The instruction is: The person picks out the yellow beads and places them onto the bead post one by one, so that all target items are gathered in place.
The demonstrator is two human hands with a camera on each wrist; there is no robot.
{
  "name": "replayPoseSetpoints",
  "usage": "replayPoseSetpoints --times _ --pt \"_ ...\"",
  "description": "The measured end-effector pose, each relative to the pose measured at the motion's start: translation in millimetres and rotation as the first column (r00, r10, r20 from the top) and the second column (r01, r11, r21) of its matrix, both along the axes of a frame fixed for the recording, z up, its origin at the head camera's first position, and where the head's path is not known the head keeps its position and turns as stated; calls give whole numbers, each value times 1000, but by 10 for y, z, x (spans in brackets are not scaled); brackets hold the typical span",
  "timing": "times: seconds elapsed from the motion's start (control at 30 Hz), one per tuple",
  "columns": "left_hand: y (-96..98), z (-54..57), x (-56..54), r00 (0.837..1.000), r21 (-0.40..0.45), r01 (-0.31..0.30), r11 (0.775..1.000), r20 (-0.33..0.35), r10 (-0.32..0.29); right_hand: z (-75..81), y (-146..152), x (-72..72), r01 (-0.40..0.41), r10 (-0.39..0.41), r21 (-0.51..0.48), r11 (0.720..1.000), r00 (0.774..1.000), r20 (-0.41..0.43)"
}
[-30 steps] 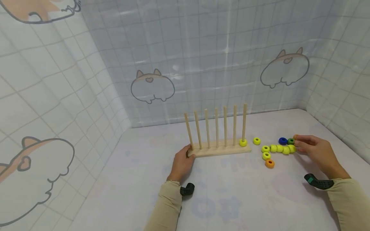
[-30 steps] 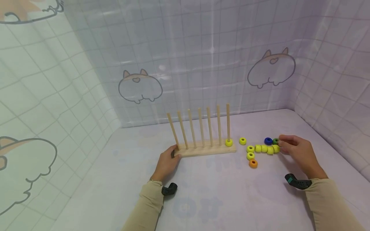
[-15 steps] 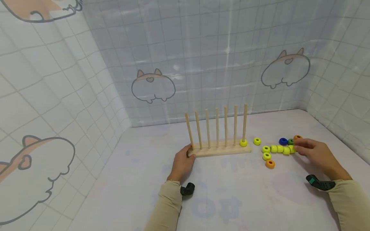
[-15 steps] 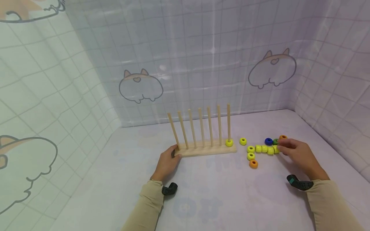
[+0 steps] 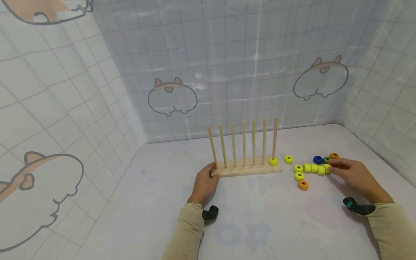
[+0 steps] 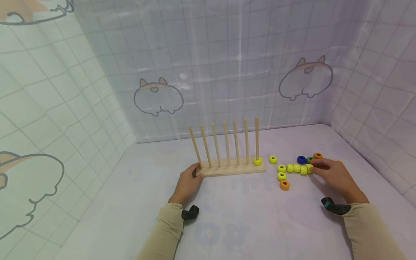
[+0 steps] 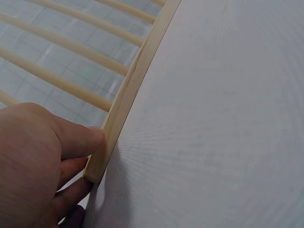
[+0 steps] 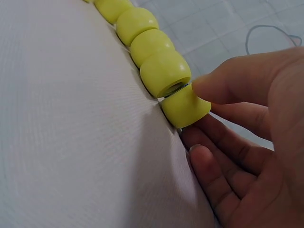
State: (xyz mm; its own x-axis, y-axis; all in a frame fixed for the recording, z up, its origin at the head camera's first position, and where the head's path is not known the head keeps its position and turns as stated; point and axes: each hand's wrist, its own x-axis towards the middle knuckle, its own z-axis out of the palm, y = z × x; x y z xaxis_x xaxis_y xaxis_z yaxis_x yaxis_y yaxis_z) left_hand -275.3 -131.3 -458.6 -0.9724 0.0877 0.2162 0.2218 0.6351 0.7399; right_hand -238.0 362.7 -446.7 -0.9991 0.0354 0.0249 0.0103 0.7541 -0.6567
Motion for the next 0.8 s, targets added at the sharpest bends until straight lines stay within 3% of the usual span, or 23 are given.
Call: replayPoseSetpoints --times 0.8 --pt "5 -5 -14 1000 3 11 1000 -10 -11 -1 -32 -5 -1 2 20 1000 999 -52"
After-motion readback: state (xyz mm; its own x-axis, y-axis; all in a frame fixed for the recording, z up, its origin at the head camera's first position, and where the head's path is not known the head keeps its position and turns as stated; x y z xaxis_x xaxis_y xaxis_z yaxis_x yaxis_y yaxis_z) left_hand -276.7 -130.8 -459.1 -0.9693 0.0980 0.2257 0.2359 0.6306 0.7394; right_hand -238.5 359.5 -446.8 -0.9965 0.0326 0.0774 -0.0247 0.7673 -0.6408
